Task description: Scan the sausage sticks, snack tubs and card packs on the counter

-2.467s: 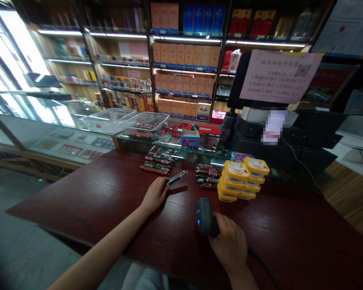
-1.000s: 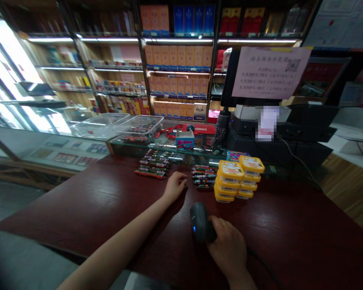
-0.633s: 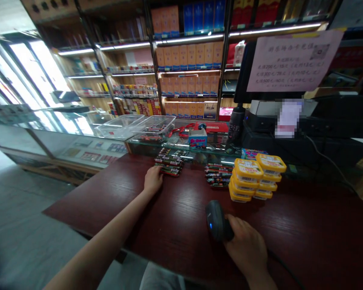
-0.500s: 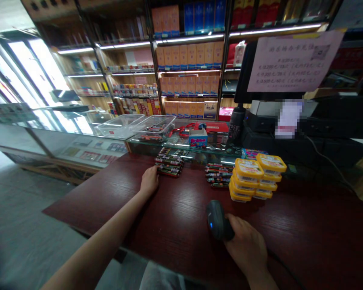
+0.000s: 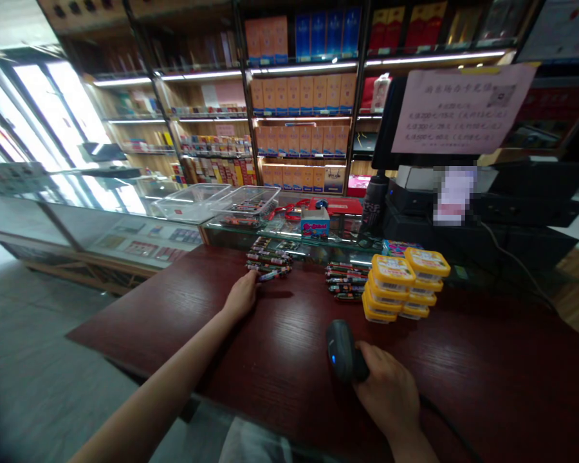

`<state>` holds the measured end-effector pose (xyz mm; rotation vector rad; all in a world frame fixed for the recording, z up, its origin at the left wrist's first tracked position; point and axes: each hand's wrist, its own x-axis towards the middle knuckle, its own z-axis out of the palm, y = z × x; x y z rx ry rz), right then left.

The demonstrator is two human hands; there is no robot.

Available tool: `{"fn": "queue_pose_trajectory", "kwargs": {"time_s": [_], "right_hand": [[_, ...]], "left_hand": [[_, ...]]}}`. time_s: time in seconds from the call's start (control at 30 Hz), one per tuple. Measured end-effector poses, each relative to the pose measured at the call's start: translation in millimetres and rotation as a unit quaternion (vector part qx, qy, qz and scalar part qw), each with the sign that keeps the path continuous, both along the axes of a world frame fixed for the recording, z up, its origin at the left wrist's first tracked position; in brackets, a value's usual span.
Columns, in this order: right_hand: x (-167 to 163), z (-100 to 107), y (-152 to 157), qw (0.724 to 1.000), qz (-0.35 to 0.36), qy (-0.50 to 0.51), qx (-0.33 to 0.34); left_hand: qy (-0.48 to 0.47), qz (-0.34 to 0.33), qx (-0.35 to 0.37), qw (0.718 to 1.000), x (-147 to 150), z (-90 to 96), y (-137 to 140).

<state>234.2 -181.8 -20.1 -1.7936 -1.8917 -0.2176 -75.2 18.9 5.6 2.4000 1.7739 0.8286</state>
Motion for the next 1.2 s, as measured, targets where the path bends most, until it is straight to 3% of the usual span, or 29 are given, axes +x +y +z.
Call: {"fn": "queue_pose_trajectory", "kwargs": {"time_s": [0.17, 0.3, 0.43, 0.57, 0.77, 1.0, 1.1, 1.2], "right_hand": [[-1, 2, -1, 1.000, -0.003, 0.011, -0.007], [-2, 0, -2, 1.000, -0.001, 0.018, -0.013], [0, -5, -2, 1.000, 0.000, 0.016, -0.019], [1, -8, -3, 1.000, 0.005, -0.003, -0.008], [-4, -2, -5, 1.000, 0.004, -0.002, -0.009], [-15, 30, -7, 0.981, -0.021, 0.156, -0.114], [-20, 44, -11, 0.955, 0.025, 0.264, -0.131], [-25, 52, -14, 0.940, 0.064, 0.310, -0.129]], "left_hand": [[-0.166, -0.026, 0.034, 0.985, 49, -5.7, -7], [-0.167, -0.032, 0.022, 0.985, 77, -11.9, -13], [-0.128, -0.033, -0.029, 0.991, 83, -14.3, -22], [-0.094, -0.040, -0.020, 0.995, 82, -13.9, -27], [-0.157, -0.092, 0.000, 0.983, 80, -24.0, -17], [-0.224, -0.079, -0.005, 0.971, 75, -31.8, -12], [-0.235, -0.076, -0.011, 0.969, 75, -30.4, -12], [-0.234, -0.081, -0.012, 0.969, 75, -30.3, -12]]}}
